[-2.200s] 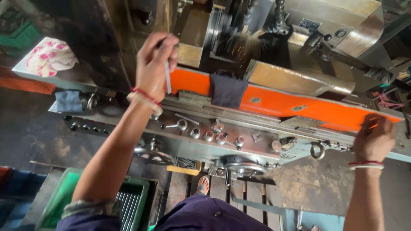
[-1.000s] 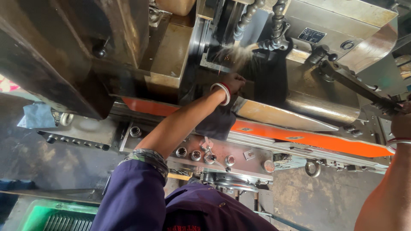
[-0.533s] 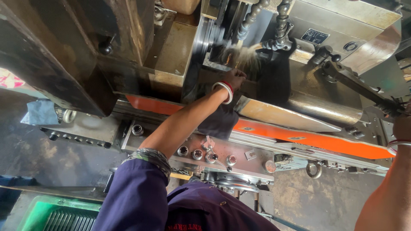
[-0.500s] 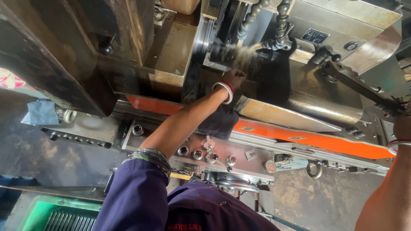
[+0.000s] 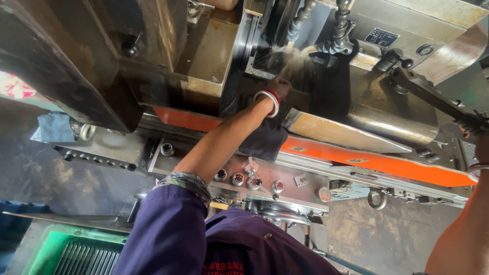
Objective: The person repeatedly picks up small metal rods from a green tray, inserts them into a metal forming machine, and pulls a lever to process them. The person then removes the processed rods and places them into a blue crate with a perforated metal insert.
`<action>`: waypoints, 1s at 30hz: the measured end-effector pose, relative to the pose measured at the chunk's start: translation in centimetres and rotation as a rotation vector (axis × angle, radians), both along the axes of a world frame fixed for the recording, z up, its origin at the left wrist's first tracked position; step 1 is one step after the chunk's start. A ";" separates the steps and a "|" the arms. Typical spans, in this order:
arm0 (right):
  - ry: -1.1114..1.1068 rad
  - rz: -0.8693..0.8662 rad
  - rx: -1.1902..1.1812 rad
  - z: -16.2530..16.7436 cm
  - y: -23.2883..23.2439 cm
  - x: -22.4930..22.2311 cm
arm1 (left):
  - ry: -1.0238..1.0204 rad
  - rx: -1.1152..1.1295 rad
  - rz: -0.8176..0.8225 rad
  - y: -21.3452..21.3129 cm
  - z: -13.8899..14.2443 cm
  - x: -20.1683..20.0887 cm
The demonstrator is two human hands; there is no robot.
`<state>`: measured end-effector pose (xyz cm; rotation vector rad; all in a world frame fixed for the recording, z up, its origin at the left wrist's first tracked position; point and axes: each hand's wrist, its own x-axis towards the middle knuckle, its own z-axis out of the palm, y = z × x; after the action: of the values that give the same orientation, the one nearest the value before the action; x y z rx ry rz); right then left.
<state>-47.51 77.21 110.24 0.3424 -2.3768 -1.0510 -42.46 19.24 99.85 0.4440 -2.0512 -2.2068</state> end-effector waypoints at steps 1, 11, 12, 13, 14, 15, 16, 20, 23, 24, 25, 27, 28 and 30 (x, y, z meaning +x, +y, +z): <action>-0.006 0.014 -0.045 -0.2 0.3 -0.2 | -0.023 -0.006 0.019 -0.1 0.2 0.2; -0.044 0.216 -0.533 -2.6 2.2 -0.8 | 0.110 0.090 0.075 -0.3 3.9 -2.7; -0.047 0.243 -0.585 -2.6 2.2 -0.7 | 0.143 0.109 0.076 -0.1 4.2 -3.2; -0.047 0.275 -0.635 -2.6 2.1 -0.6 | 0.095 0.189 0.115 0.2 4.4 -3.8; -0.047 0.308 -0.678 -2.4 1.9 -0.4 | 0.046 0.270 0.154 0.4 4.6 -4.4; -0.050 0.345 -0.721 -2.2 1.7 -0.2 | -0.003 0.350 0.193 0.7 4.7 -5.0; -0.048 0.378 -0.755 -1.9 1.4 0.0 | -0.049 0.381 0.223 0.9 4.9 -5.6; -0.054 0.479 -0.834 -0.3 0.4 0.5 | -0.159 0.567 0.377 1.0 6.3 -8.2; -0.007 0.457 -0.780 -0.3 1.2 0.1 | -0.229 0.656 0.430 0.7 6.9 -10.0; 0.039 0.419 -0.725 -0.7 1.9 -0.2 | -0.240 0.662 0.440 0.5 6.9 -10.4; 0.084 0.380 -0.670 -1.3 2.9 -0.7 | -0.237 0.671 0.451 0.4 6.7 -10.8; 0.142 0.335 -0.575 -2.7 5.1 -1.9 | -0.226 0.685 0.471 0.3 6.3 -11.3; 0.174 0.294 -0.505 -3.4 6.2 -2.6 | -0.220 0.692 0.478 0.4 6.0 -11.5; 0.219 0.155 -0.299 -4.5 8.0 -3.9 | -0.215 0.690 0.491 0.4 5.5 -12.0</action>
<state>-51.44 85.19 105.76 0.2805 -2.2261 -0.6175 -54.42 19.67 105.34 1.1355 -1.0012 -2.5291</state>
